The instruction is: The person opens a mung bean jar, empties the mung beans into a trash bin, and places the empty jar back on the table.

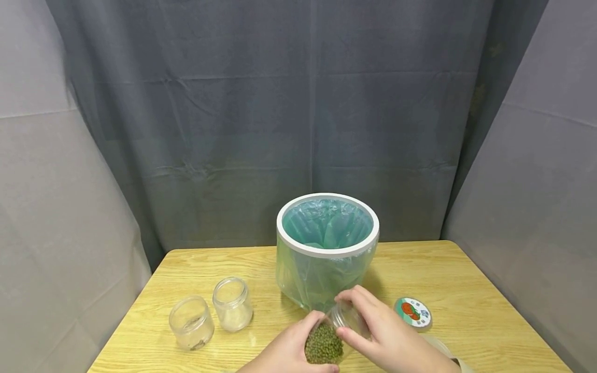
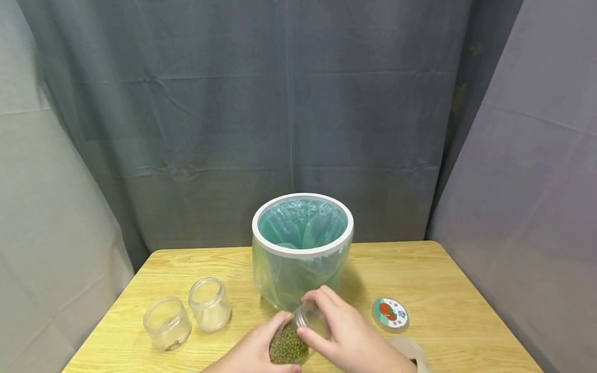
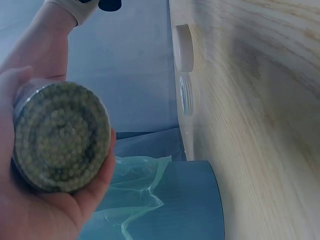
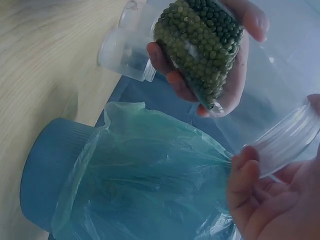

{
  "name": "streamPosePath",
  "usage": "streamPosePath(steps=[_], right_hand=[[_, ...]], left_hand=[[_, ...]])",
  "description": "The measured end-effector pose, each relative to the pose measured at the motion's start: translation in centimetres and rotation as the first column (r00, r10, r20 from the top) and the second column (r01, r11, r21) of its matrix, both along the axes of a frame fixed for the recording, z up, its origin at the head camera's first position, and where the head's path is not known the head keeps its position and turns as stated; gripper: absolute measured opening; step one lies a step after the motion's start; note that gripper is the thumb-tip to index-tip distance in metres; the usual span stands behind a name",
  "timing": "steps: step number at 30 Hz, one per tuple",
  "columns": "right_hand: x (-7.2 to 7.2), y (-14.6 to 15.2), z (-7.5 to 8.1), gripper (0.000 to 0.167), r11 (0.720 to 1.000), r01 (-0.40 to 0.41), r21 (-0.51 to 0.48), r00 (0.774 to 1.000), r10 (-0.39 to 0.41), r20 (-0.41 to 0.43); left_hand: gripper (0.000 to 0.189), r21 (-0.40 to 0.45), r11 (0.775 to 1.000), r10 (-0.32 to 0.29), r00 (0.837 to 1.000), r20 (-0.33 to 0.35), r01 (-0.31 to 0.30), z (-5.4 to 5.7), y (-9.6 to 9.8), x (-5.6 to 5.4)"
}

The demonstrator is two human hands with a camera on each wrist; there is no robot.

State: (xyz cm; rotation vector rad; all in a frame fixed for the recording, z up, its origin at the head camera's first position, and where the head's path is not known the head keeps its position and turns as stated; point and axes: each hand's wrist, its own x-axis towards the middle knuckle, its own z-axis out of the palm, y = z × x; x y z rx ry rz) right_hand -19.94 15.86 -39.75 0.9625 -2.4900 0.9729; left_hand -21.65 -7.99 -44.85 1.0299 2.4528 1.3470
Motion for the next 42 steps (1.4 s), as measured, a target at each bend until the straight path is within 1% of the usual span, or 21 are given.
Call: streamPosePath(steps=[2,5,7,8,11,14,19,23,26,31,35,38,41,42], right_hand=[[0.1,-0.1,0.1,0.037,1.000,0.005,0.017,0.999,-0.006,0.038],[0.1,-0.2,0.3,0.034,0.999,0.018,0.039,0.996,-0.021,0.084],[0.1,-0.3,0.2,0.029,0.998,0.047,0.051,0.993,-0.052,0.103],[0.1,-0.4,0.1,0.027,0.997,0.057,0.055,0.993,-0.063,0.097],[0.1,-0.5,-0.1,0.022,0.996,0.073,0.059,0.995,-0.076,0.061],[0.0,-0.6,-0.2,0.022,0.997,0.058,0.055,0.998,-0.059,0.024],[0.0,-0.7,-0.4,0.023,0.999,0.029,0.045,0.999,-0.027,-0.046],[-0.2,-0.6,-0.6,0.027,0.999,-0.015,0.036,0.991,0.020,-0.131],[-0.4,-0.6,-0.7,0.030,0.998,-0.045,0.032,0.983,0.050,-0.176],[-0.5,-0.6,-1.0,0.029,0.998,-0.042,0.035,0.980,0.048,-0.191],[-0.6,-0.6,-1.3,0.030,0.998,-0.041,0.038,0.976,0.048,-0.212],[-0.7,-0.6,-1.5,0.031,0.998,-0.048,0.037,0.968,0.056,-0.245],[-0.8,-0.6,-1.6,0.032,0.998,-0.057,0.038,0.960,0.065,-0.271],[-0.8,-0.6,-1.6,0.032,0.997,-0.064,0.038,0.958,0.072,-0.279]], left_hand=[[0.064,-0.015,1.000,0.024,1.000,0.000,-0.024,0.0,0.0,0.1],[0.064,-0.026,0.999,0.039,0.999,-0.010,-0.039,0.1,0.1,0.1],[0.063,-0.025,0.999,0.034,0.999,-0.016,-0.034,0.1,0.1,0.1],[0.061,-0.017,0.999,0.026,1.000,-0.004,-0.027,0.2,0.1,0.1],[0.059,0.018,1.000,-0.020,0.999,0.037,0.019,0.3,-0.1,0.0],[0.059,0.057,0.996,-0.071,0.994,0.087,0.067,0.5,-0.3,0.0],[0.058,0.084,0.991,-0.110,0.988,0.108,0.101,0.4,-0.6,-0.2],[0.056,0.125,0.982,-0.159,0.977,0.143,0.142,0.3,-0.9,-0.2],[0.056,0.158,0.973,-0.196,0.964,0.180,0.169,0.3,-1.0,-0.2],[0.056,0.169,0.968,-0.223,0.947,0.231,0.187,0.3,-1.3,-0.2],[0.056,0.141,0.971,-0.221,0.949,0.223,0.193,0.4,-1.5,-0.3],[0.056,0.124,0.973,-0.216,0.956,0.198,0.194,0.5,-1.5,-0.4],[0.057,0.108,0.976,-0.206,0.960,0.188,0.189,0.5,-1.6,-0.4],[0.058,0.107,0.976,-0.208,0.959,0.194,0.190,0.5,-1.7,-0.5]])
